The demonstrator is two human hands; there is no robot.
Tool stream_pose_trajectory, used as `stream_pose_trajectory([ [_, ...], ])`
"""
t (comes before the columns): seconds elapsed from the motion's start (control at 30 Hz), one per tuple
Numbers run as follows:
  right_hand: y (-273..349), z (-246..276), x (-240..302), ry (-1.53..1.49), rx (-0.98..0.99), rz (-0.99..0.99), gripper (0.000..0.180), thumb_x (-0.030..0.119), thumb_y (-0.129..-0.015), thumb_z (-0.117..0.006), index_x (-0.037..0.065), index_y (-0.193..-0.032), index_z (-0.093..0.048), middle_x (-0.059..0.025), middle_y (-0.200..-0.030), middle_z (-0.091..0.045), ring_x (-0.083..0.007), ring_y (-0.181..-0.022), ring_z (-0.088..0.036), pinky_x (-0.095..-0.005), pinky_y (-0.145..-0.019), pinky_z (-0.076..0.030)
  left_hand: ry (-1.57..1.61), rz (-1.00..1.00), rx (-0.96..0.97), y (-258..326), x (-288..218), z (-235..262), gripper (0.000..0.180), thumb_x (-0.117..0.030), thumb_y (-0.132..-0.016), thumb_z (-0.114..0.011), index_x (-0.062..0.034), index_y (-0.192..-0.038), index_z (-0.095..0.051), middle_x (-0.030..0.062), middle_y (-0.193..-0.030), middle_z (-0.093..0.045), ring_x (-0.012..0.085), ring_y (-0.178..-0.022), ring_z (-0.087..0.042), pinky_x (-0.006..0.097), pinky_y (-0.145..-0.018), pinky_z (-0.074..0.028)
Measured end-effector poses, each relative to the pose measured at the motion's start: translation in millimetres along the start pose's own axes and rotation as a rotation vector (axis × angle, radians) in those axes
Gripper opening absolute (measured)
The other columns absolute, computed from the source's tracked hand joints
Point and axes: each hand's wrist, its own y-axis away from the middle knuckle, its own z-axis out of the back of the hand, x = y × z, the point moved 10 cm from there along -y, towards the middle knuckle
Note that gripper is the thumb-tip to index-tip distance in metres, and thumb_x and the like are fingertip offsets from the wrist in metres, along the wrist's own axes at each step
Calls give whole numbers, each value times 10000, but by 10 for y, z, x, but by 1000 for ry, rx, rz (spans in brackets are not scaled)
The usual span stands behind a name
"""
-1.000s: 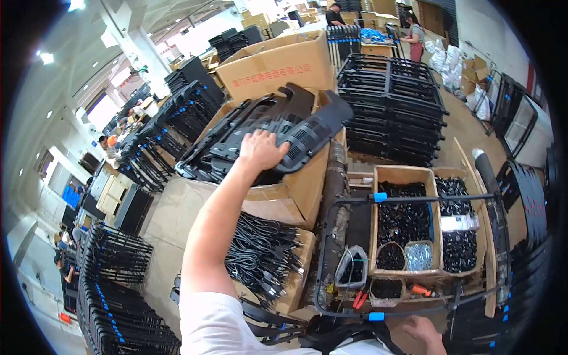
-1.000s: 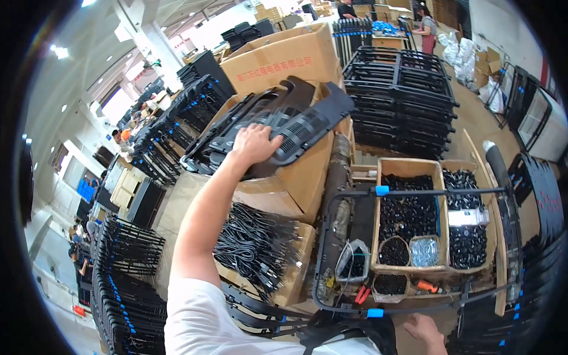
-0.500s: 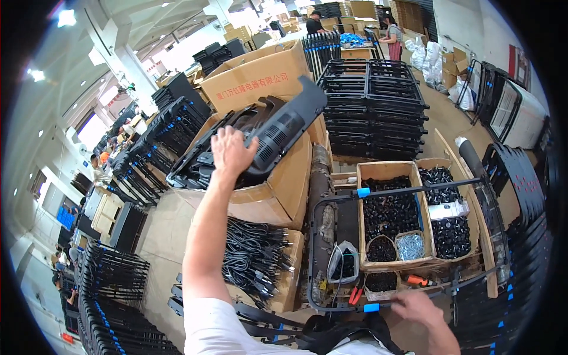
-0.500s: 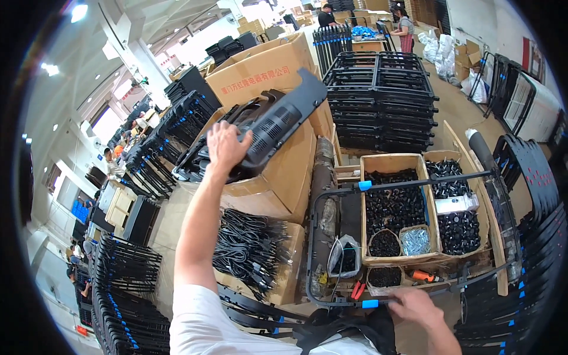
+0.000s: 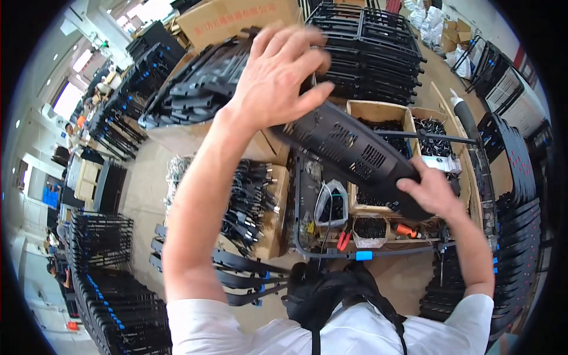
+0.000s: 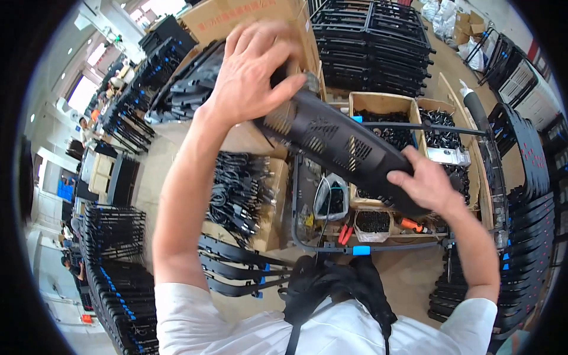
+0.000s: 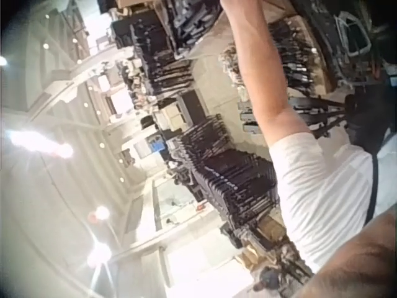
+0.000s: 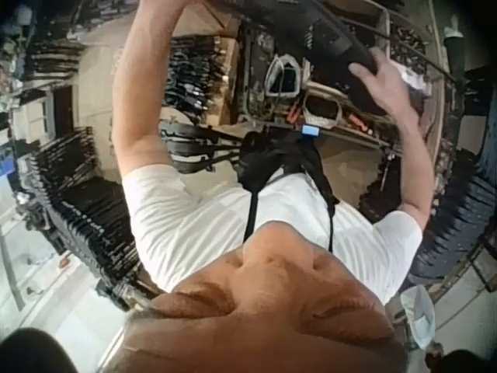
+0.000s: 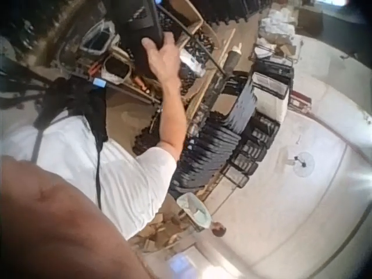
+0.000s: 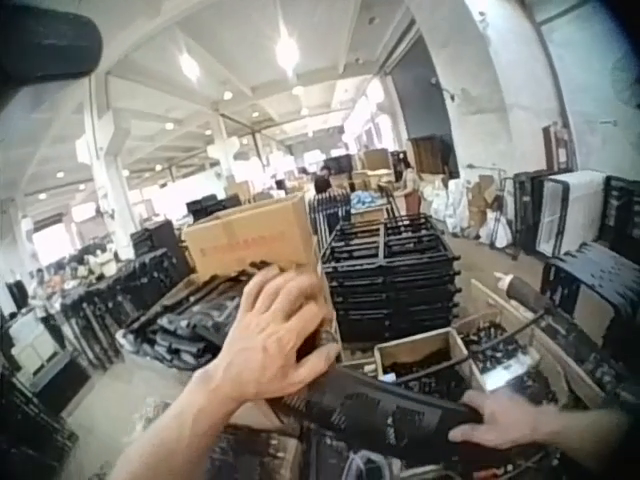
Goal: Assembling plastic housings and wiring onto a metal frame using an electric screwdriver and hand tools.
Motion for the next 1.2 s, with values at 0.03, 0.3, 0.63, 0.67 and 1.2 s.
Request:
stream_pose_trajectory([
  [0.03,51,-321,-88,-269,9,-36,391,283,-973,-731,16,-1230,-608,-153,-1071,-713,-221,-975,-686,-380,-882,-547,-45,173,-173,81,58,87,351,-316,-870,-772,-70,-1099,-669,157,-1231,-614,336,-1186,-592,452,-1043,-439],
  [0.3,-152,-3001,-528,-1022,-20,-247,283,139,-1031,-645,-53,-1234,-597,-124,-1121,-706,-187,-984,-657,-370,-884,-553,709,1536,-218,3183,-1181,-1316,454,-276,-1161,-422,71,-1435,-525,229,-1376,-629,317,-1294,-592,397,-1111,-450],
  [0.63,-86,-3800,-360,-930,66,-450,393,270,-1037,-660,-64,-1228,-581,-208,-1176,-692,-284,-1090,-661,-430,-938,-527,593,1601,151,4028,-2678,-1616,587,-168,-1087,-507,104,-1576,-328,350,-1544,-459,473,-1427,-475,481,-1197,-380],
  [0.67,-102,-3807,-390,-938,63,-440,405,278,-1032,-666,-63,-1235,-584,-209,-1173,-695,-287,-1087,-666,-429,-938,-531,626,1622,176,4021,-2685,-1652,584,-164,-1091,-498,106,-1578,-321,355,-1557,-440,479,-1435,-462,476,-1201,-374],
  [1.2,2357,-2219,-1465,-1099,514,-603,343,318,-1021,-664,1,-1128,-743,-46,-903,-747,-109,-729,-694,-239,-545,-483,994,680,590,1788,-3253,-3194,215,-80,-981,-627,-70,-1166,-737,142,-1096,-710,363,-1108,-675,460,-962,-547],
])
